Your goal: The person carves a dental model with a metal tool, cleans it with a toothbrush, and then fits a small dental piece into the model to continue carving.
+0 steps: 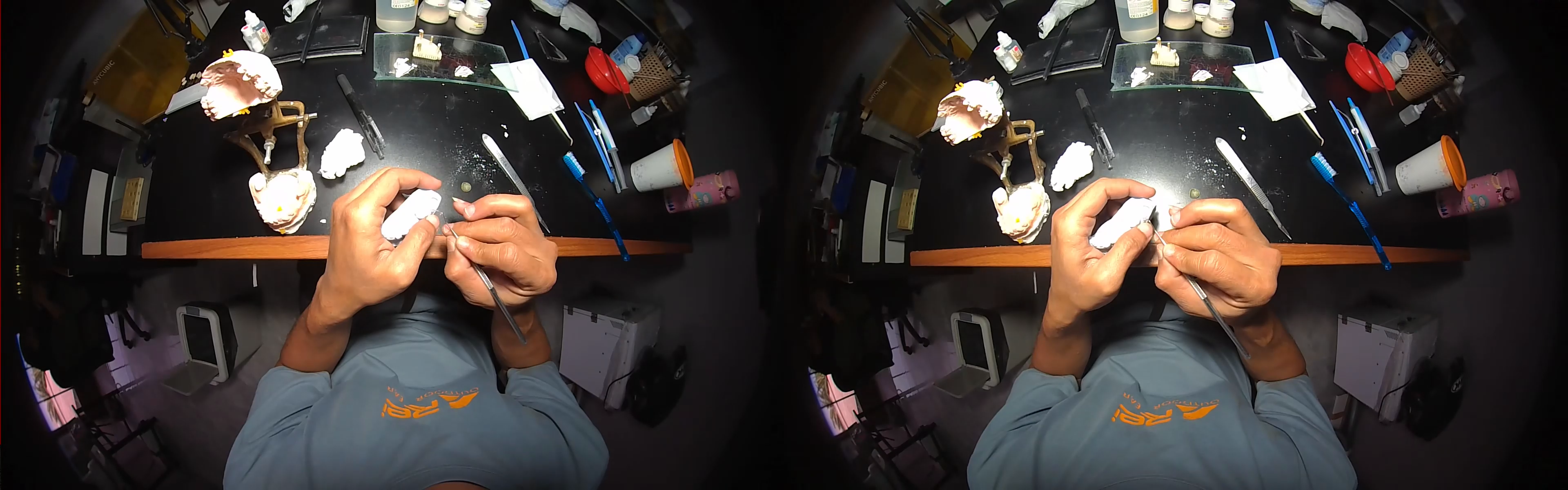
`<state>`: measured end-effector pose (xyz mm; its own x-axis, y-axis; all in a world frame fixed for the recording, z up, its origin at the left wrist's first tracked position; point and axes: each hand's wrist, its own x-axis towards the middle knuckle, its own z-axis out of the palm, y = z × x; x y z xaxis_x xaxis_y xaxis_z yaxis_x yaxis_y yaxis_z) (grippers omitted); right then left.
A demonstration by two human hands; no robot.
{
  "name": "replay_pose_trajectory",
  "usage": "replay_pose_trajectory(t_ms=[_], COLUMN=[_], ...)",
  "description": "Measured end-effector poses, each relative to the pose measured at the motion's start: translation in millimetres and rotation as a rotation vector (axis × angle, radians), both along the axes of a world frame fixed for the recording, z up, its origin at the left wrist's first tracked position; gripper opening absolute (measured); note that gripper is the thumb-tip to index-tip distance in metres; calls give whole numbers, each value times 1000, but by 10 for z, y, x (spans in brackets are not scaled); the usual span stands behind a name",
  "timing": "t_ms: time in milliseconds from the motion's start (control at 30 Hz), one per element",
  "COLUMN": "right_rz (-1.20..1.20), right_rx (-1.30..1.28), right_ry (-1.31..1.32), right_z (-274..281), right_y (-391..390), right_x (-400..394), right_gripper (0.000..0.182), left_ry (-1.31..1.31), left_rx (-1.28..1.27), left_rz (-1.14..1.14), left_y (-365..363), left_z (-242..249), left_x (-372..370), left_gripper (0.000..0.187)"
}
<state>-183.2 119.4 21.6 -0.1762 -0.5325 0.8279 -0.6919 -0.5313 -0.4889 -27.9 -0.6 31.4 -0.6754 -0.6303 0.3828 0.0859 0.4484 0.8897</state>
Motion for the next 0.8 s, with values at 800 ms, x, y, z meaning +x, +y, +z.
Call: replay_pose_trajectory(t_ms=[800], right_rz=[-34], right_rx=[-29], right_ry=[-10], right_z=[-11], right_y=[-10], right_x=[-26], right_gripper=[27], left_ry=[76], left_rx=[-20], left_rz=[40], left_y=[1], left_z=[-75], left_x=[-50], left_gripper=[28])
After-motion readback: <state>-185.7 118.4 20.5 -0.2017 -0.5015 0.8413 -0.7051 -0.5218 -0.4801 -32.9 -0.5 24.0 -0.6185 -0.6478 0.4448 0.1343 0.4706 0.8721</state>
